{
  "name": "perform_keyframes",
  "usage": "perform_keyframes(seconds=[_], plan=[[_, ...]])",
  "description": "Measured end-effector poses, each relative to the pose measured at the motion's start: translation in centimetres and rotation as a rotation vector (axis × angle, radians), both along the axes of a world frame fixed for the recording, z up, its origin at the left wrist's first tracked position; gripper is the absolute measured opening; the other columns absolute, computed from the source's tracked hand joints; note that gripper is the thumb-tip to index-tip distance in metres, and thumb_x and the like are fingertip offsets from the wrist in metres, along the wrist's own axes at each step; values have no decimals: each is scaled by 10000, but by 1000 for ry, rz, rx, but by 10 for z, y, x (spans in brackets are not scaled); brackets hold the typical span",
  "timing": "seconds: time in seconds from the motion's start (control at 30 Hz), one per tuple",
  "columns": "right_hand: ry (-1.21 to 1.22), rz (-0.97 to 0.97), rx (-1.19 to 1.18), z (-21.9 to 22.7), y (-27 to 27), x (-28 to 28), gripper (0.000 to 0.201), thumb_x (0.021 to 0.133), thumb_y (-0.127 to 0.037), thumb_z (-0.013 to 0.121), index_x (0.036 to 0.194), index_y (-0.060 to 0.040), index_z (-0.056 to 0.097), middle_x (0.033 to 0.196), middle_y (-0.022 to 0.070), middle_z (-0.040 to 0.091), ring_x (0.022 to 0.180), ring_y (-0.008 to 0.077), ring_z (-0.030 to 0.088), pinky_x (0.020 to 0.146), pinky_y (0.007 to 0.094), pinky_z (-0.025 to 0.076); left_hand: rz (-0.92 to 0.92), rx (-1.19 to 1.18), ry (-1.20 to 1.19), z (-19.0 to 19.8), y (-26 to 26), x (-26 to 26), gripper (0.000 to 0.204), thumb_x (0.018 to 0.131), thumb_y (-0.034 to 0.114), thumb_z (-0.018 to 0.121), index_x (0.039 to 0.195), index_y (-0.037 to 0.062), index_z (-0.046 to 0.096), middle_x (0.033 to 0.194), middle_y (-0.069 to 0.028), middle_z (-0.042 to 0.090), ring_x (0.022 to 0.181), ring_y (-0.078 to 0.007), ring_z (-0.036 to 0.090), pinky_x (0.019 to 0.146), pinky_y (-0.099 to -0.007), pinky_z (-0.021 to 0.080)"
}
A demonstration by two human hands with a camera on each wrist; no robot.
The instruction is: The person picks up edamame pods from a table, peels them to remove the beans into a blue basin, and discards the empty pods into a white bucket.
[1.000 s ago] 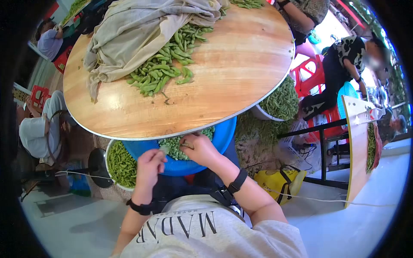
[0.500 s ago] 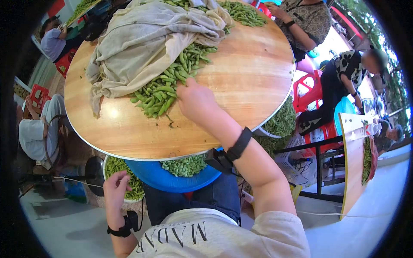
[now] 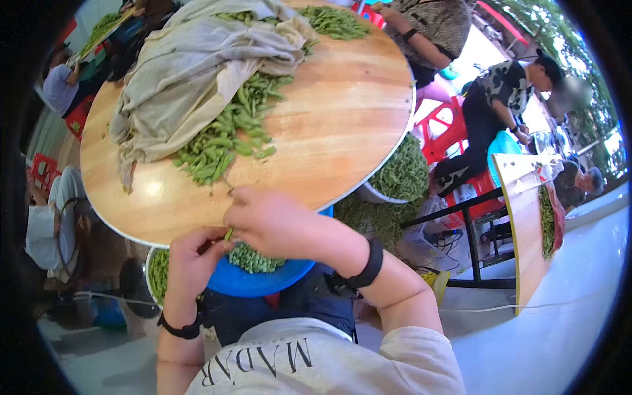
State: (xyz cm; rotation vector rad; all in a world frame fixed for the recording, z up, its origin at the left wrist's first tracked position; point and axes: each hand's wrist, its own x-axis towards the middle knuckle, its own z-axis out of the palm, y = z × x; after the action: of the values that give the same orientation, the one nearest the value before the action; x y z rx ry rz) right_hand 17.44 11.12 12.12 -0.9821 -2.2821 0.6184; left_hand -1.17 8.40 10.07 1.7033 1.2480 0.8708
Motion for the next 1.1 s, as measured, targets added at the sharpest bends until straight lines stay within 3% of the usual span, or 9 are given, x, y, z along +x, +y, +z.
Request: perform_keyframes(seconds=[0.07,0.1,0.17,0.27,0.6,0.7,0.87,0.97,1.1], plan=[[349,-67,-91,-21,-3,5,130,774,-123,570,871,-37,585,708,58,544,641,191,551,542,317,432,145,-177,-129,-5,-12,2,129,710,11,650,824,-36,612,693,-107,609,631,-156,596,567,-244,449],[415,-131,-325,-30,-8,7,235,859,-237,518,895,-15,585,664,17,523,567,105,482,490,254,391,159,-137,-157,-10,-17,0,130,710,7,652,826,-35,612,693,-103,608,629,-141,591,558,-239,444],[617,-130,-922,-34,-21,7,374,900,-357,432,857,-13,573,613,1,482,500,70,412,446,200,334,171,-48,-215,-19,-25,-2,134,710,-1,654,831,-35,611,692,-94,607,626,-113,581,542,-229,436],[734,-90,-1042,-52,-36,-14,459,904,-434,363,830,-24,554,590,5,472,458,46,370,424,168,287,122,230,-93,-23,-29,0,136,710,-17,646,842,-34,618,679,-79,591,561,-113,549,487,-217,414],[618,-45,-982,-42,-41,-31,330,901,-274,429,706,-23,517,527,8,456,442,70,394,411,213,323,128,454,157,-22,-47,-2,152,692,-32,642,842,-18,622,689,-110,580,569,-171,563,495,-245,430],[546,-70,-878,-39,-44,-30,298,876,-217,447,670,-16,524,509,27,484,449,96,439,421,243,361,131,385,188,-20,-53,-3,163,710,-16,630,871,-8,612,710,-114,570,585,-222,565,515,-283,446],[584,-84,-908,-58,-47,-31,311,892,-284,457,713,-40,533,534,-10,472,466,52,403,421,200,325,111,354,155,-26,-55,0,161,722,-25,617,883,-10,612,718,-119,565,594,-205,563,522,-270,439],[629,-118,-962,-54,-50,-28,322,872,-266,471,670,-23,528,513,23,486,428,85,427,391,232,350,106,363,154,-28,-55,3,162,720,-26,615,881,-7,611,721,-119,562,595,-213,562,524,-275,439],[513,-124,-956,-50,-49,-25,285,893,-252,445,719,-44,533,545,-12,478,469,46,406,418,194,326,73,415,232,-30,-54,3,167,709,-24,614,874,2,608,708,-115,550,589,-243,559,519,-298,441]])
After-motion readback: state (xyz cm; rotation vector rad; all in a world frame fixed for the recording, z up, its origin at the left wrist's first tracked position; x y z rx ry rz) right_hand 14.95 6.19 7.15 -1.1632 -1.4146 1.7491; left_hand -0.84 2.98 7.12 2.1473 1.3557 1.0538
